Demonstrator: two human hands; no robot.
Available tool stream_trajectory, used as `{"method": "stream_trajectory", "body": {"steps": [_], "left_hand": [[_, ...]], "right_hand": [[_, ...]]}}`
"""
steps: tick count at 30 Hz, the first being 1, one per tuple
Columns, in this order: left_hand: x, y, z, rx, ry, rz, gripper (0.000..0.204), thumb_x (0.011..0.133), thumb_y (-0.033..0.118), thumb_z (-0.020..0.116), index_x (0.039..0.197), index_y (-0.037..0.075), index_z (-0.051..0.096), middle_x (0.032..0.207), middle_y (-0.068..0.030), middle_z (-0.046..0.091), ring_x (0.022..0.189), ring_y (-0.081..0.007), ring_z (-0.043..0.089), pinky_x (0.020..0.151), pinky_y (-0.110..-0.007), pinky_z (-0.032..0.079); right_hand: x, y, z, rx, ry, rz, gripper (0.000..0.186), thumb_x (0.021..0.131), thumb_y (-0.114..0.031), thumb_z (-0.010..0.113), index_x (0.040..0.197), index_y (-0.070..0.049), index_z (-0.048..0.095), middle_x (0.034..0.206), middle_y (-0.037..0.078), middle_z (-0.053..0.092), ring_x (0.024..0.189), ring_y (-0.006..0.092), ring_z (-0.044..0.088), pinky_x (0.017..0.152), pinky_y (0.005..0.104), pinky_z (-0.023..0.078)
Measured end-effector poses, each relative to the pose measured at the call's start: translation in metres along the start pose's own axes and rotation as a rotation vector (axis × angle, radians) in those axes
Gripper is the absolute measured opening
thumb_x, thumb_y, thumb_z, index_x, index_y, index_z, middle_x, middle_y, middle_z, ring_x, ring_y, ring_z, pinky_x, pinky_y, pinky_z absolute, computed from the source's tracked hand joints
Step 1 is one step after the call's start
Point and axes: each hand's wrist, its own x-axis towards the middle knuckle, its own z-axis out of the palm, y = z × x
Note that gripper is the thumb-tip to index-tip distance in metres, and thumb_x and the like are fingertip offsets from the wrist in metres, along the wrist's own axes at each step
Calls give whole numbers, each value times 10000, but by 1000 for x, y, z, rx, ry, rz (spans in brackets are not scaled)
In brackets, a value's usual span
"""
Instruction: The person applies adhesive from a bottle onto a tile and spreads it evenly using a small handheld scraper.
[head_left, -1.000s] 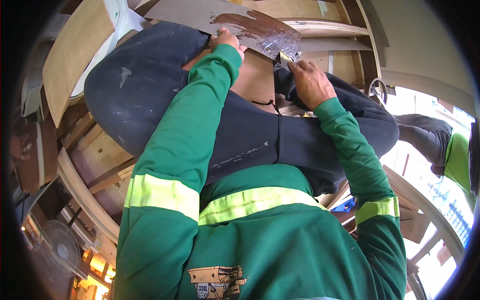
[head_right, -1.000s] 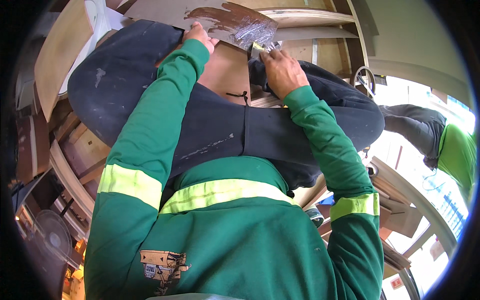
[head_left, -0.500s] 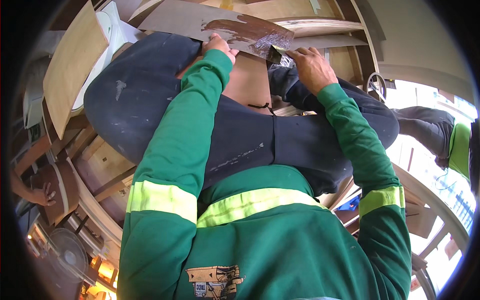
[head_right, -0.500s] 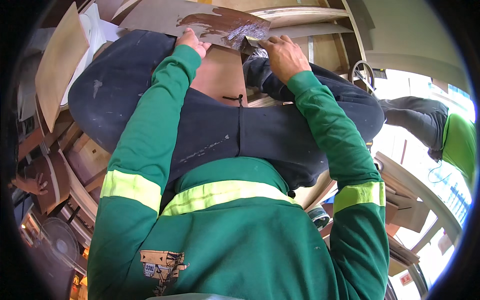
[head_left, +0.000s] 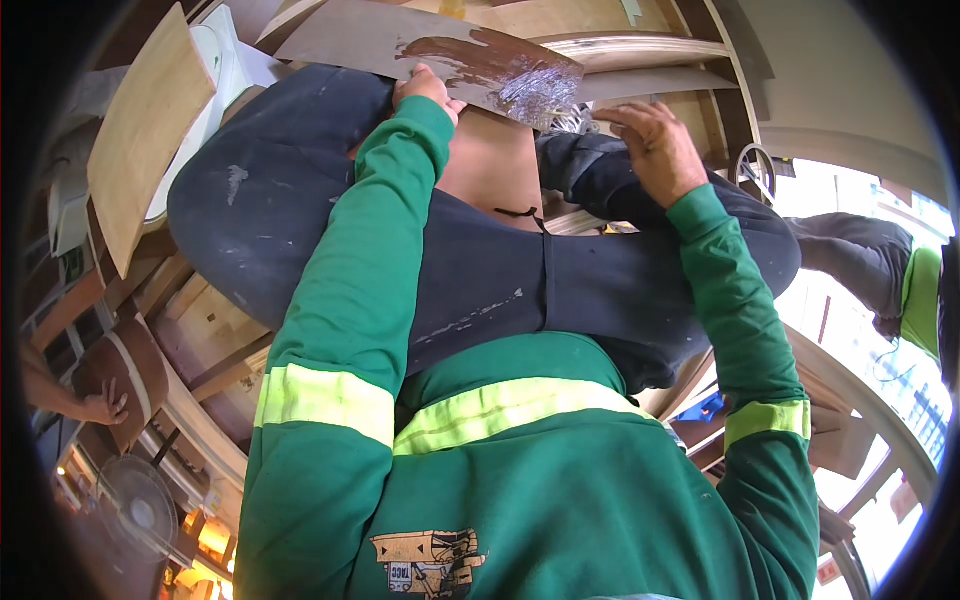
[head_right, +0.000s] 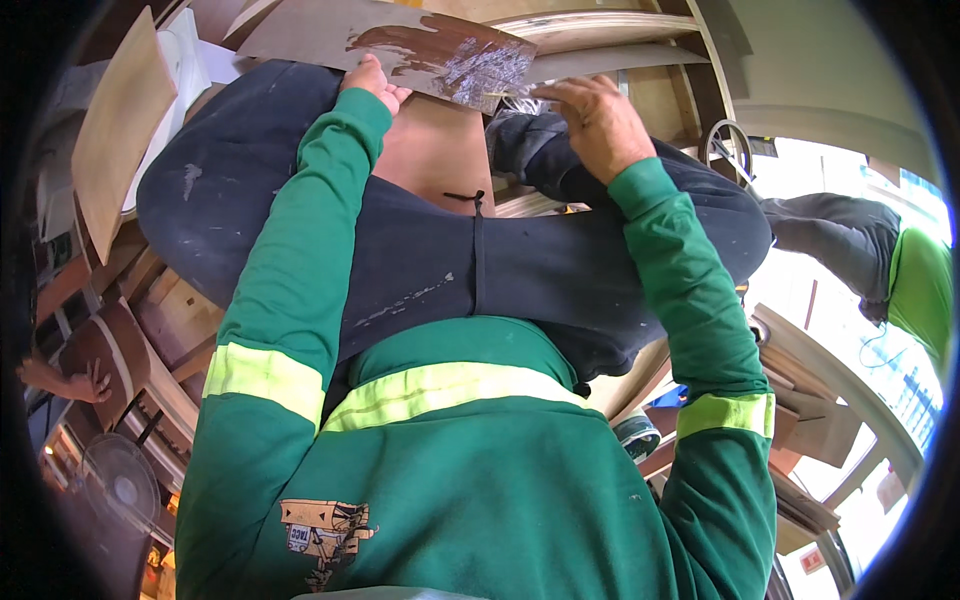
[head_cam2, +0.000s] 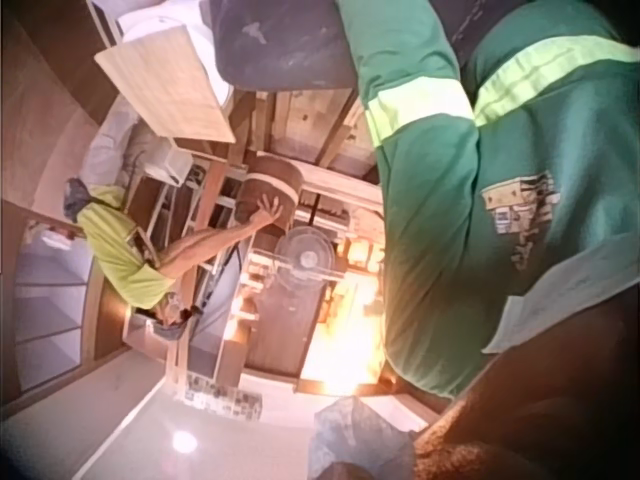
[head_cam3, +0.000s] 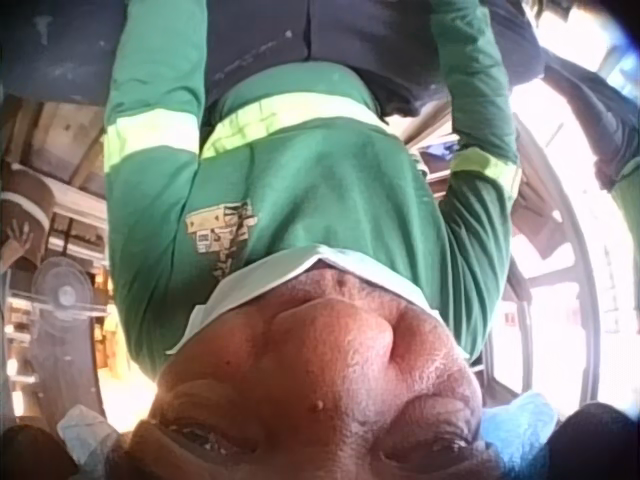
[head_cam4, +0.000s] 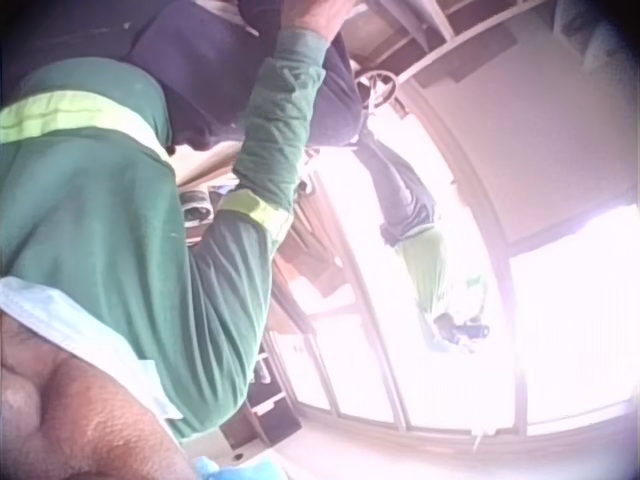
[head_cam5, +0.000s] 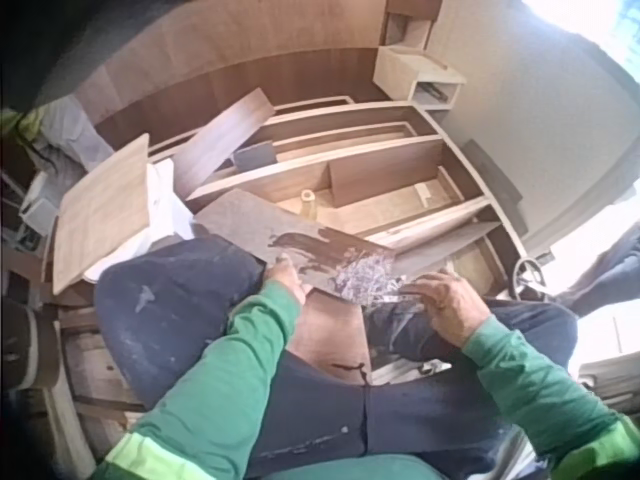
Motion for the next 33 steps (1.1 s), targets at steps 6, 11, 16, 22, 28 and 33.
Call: {"method": "stream_trajectory", "body": {"steps": [6,11,16,22,28,33], "left_hand": [[1,-1,-1,56,-4,36,521,1060,275,458,1531,143,277,1458,-227,354,1237,-400,496,1029,-615,461],[7,1,-4,9,-23,-44,581,1052,212,438,1556,205,150,1563,-119,341,1304,-404,489,1006,-619,479],[0,1,-3,21,-13,-30,575,1054,165,423,1558,216,151,1540,-102,388,1323,-397,479,1026,-612,465],[-4,-1,-7,24,6,6,459,1052,177,401,1507,218,363,1488,-162,347,1224,-394,494,1022,-582,479],[-6,0,-5,65,12,18,474,1050,186,412,1519,219,349,1423,-252,364,1252,-409,474,1027,-622,459],[-8,3,-1,37,4,4,476,1053,231,448,1518,214,347,1407,-238,374,1254,-395,458,1035,-634,444]], "right_hand": [[37,22,18,-145,-86,-252,415,809,23,594,1177,-131,707,1177,56,677,1081,311,587,985,403,484],[40,27,35,-255,-196,-274,481,756,65,579,1180,-125,703,1228,36,661,1178,277,559,1027,394,462],[26,42,23,-298,-289,-312,517,728,57,625,1183,-177,698,1215,-16,653,1203,225,540,1051,381,436],[27,48,-9,-155,-165,-347,518,703,102,593,1151,-128,713,1173,50,674,1110,288,590,985,409,496],[41,32,3,-123,-30,-254,496,756,110,543,1162,-119,711,1161,82,677,1092,319,593,995,405,500],[45,19,44,-188,-105,-272,468,753,65,587,1168,-118,702,1143,54,675,1102,298,574,987,395,479]]}}
